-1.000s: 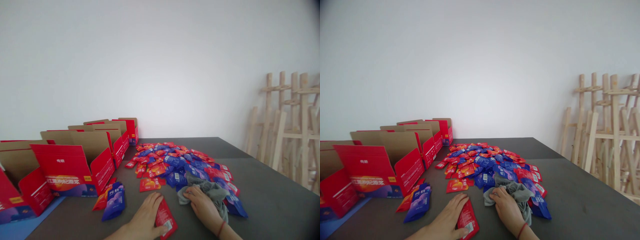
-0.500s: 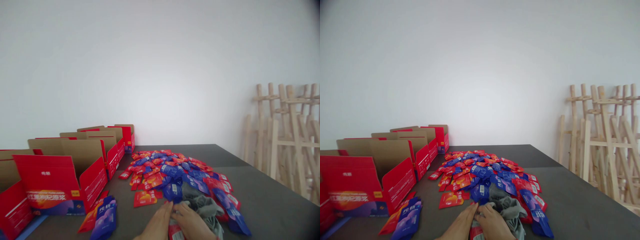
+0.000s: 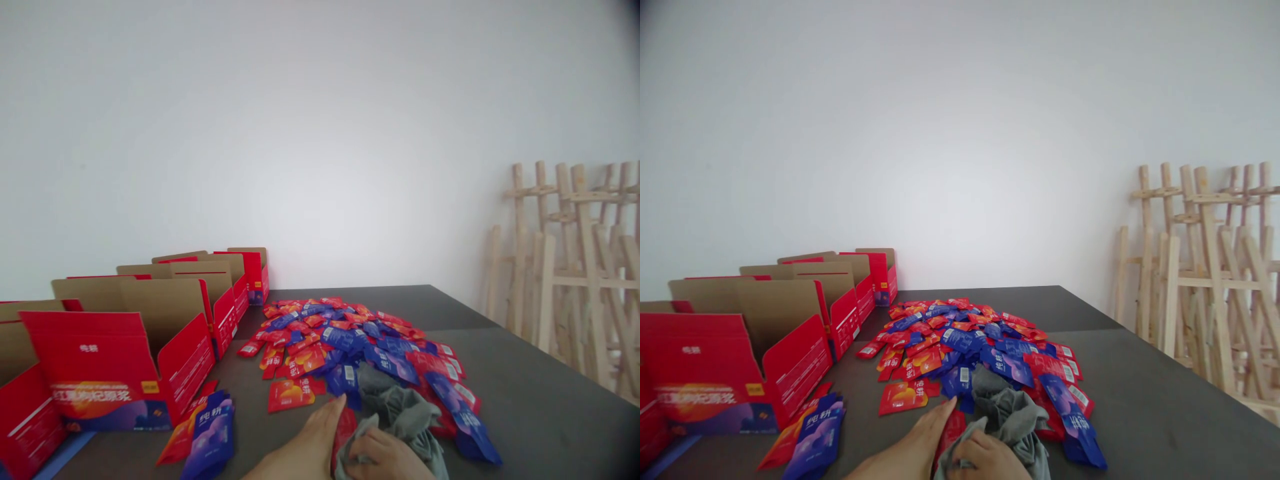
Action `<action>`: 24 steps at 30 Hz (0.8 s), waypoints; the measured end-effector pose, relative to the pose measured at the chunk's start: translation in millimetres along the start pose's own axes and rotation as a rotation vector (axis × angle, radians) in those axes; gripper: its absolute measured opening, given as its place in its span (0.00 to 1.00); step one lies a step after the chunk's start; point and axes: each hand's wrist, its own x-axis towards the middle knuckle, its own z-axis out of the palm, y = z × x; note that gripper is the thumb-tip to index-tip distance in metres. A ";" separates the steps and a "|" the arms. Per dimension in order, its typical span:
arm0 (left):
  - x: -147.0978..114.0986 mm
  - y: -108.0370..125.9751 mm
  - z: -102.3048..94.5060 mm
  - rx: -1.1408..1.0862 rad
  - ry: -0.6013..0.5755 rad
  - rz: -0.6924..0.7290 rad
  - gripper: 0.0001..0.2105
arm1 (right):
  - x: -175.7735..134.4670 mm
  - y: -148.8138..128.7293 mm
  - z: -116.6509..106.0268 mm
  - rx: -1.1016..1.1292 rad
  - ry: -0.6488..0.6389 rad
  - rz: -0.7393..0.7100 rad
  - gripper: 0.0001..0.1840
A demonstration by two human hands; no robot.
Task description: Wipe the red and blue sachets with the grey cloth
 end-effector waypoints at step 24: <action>-23.1 44.3 -21.5 0.066 -0.096 -0.143 0.60 | 21.5 -7.1 -16.7 0.080 -0.062 0.107 0.15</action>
